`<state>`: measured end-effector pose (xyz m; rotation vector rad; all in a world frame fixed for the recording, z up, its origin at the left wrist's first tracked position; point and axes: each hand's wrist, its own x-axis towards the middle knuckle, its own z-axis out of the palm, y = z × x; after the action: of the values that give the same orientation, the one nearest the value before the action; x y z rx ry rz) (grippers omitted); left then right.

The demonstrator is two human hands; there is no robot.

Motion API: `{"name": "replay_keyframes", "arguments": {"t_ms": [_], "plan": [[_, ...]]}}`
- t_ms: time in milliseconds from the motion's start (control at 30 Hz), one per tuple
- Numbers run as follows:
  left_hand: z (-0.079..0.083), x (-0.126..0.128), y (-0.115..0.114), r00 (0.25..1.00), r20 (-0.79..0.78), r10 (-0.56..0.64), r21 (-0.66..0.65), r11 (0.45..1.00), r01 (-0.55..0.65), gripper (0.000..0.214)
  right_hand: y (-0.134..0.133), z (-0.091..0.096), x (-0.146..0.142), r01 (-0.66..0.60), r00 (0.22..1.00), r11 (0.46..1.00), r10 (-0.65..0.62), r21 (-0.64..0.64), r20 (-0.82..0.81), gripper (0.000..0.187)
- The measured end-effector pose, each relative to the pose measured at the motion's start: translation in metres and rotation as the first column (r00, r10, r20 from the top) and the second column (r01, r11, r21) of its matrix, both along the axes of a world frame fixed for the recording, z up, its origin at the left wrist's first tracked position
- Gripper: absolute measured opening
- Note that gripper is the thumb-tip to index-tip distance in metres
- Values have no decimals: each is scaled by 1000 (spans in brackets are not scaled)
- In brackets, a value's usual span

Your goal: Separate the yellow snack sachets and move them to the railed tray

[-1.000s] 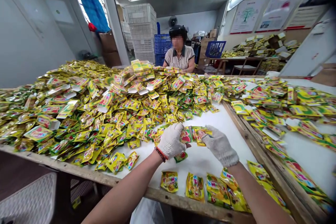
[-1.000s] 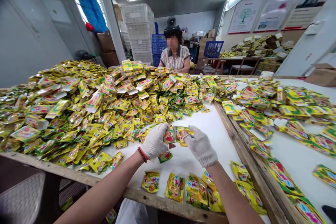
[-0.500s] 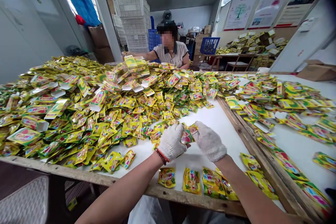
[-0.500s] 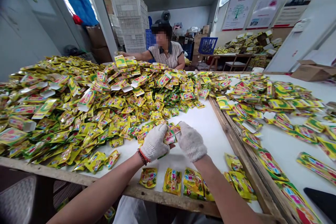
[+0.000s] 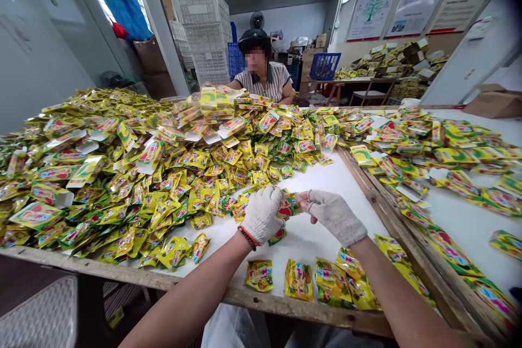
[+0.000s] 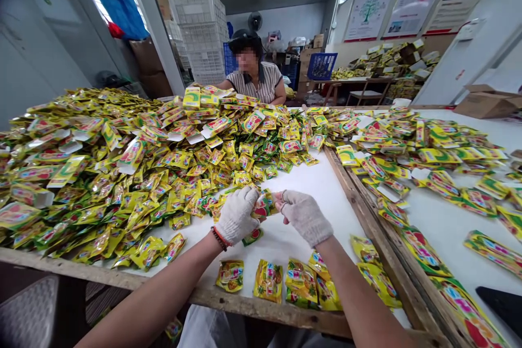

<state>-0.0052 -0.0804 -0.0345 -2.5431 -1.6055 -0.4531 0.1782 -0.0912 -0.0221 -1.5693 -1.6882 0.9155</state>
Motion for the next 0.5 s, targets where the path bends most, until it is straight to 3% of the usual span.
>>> {"name": "replay_keyframes", "arguments": {"t_ms": [67, 167, 300, 400, 500], "plan": [[0, -2, 2, 1000, 20, 19, -18, 1000, -19, 54, -4, 4, 2, -18, 993, 995, 6, -102, -116, 40], [-1, -2, 2, 999, 40, 12, -44, 999, -10, 55, -11, 4, -3, -184, 949, 955, 111, -234, -295, 50], [-3, -1, 0, 997, 71, -37, -56, 998, 41, 54, -14, -4, -11, -334, 879, 909, 206, -249, -430, 36], [0, -4, 0, 967, 212, -140, -101, 981, 164, 59, -10, -11, -9, -290, 892, 921, 161, -260, -422, 30], [5, -9, 5, 805, 580, -126, -113, 966, 233, 62, -4, -13, -4, -150, 907, 966, 49, -211, -419, 30]]}}
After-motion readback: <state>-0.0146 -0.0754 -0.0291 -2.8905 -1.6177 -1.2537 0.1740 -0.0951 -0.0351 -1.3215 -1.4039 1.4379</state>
